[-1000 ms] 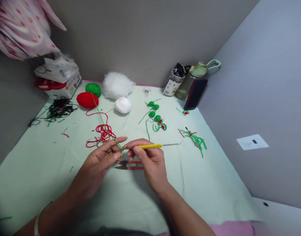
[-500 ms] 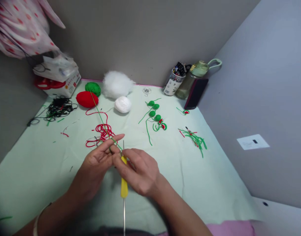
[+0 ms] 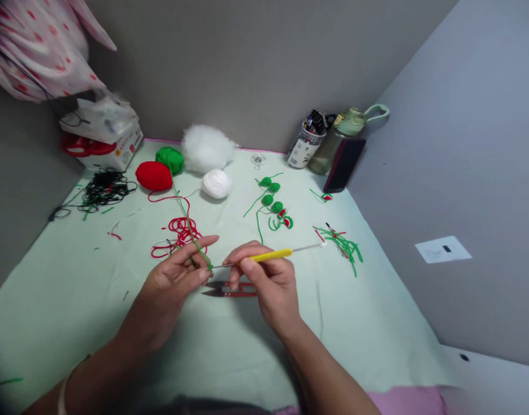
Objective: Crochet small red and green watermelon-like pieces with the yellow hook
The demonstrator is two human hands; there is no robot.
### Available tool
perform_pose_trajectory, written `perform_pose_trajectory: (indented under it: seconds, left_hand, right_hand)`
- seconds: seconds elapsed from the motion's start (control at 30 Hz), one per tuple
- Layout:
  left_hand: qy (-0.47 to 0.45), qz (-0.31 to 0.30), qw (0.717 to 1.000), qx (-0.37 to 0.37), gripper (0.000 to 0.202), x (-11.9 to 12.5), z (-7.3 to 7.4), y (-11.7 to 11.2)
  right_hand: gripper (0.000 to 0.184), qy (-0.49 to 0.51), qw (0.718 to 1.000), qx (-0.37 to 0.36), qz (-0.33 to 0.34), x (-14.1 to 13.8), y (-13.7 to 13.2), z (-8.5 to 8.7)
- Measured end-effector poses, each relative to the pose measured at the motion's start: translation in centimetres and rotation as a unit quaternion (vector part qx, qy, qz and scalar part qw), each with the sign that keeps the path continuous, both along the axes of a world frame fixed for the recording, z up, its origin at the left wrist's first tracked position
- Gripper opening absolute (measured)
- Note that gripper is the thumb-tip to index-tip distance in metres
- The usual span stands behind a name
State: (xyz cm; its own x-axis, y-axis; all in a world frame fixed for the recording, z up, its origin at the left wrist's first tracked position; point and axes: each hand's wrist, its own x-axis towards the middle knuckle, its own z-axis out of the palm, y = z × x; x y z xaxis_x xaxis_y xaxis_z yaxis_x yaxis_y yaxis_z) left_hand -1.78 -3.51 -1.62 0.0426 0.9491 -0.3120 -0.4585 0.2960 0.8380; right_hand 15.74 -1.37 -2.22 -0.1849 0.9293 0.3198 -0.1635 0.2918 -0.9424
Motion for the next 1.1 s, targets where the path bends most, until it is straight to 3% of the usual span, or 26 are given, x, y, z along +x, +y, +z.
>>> perform_pose_trajectory:
  seconds: [0.07,0.17,0.23,0.33,0.43,0.5,0.57,0.67,0.7,0.87,1.1]
  left_hand:
    - [0.020,0.031,0.999,0.001,0.047,0.6,-0.1,-0.3]
    - [-0.031,0.028,0.999,-0.017,0.057,1.1,-0.1,-0.5]
    - [-0.082,0.006,0.996,-0.039,0.057,1.0,-0.1,-0.5]
    - [-0.106,-0.018,0.993,-0.056,0.053,0.6,0.0,-0.4]
    - [-0.084,-0.008,0.996,-0.039,0.052,0.4,-0.1,-0.3]
    - [-0.060,0.010,0.998,-0.033,0.054,0.6,-0.3,-0.4]
    - [-0.054,0.019,0.998,-0.038,0.059,0.9,-0.3,-0.5]
    - [-0.103,0.001,0.992,-0.073,0.061,1.3,-0.2,-0.7]
    - [-0.126,-0.008,0.988,-0.085,0.059,1.3,-0.1,-0.7]
    - [-0.152,-0.028,0.985,-0.074,0.043,0.5,0.0,-0.1]
    - [-0.104,-0.035,0.992,-0.068,0.033,-0.9,-0.4,0.6]
  right_hand:
    - [0.018,-0.100,0.992,0.071,-0.037,-0.3,-0.6,-0.2]
    - [0.028,-0.270,0.933,0.216,-0.102,-0.4,-1.7,-0.4]
    - [0.037,-0.311,0.903,0.276,-0.110,-0.4,-2.0,-0.6]
    - [0.034,-0.270,0.919,0.271,-0.100,-0.3,-1.5,-0.6]
    - [0.025,-0.189,0.963,0.177,-0.080,-0.4,-0.5,-0.3]
    - [0.023,-0.186,0.967,0.158,-0.077,-0.4,-0.3,0.0]
    - [0.027,-0.253,0.941,0.208,-0.089,-0.5,-0.6,0.1]
    - [0.036,-0.350,0.871,0.321,-0.122,-0.5,-1.4,-0.2]
    - [0.038,-0.352,0.866,0.330,-0.130,-0.6,-1.6,-0.4]
    - [0.033,-0.200,0.952,0.203,-0.115,-0.6,-1.0,-0.6]
    - [0.020,-0.140,0.979,0.122,-0.085,-0.2,-0.2,0.2]
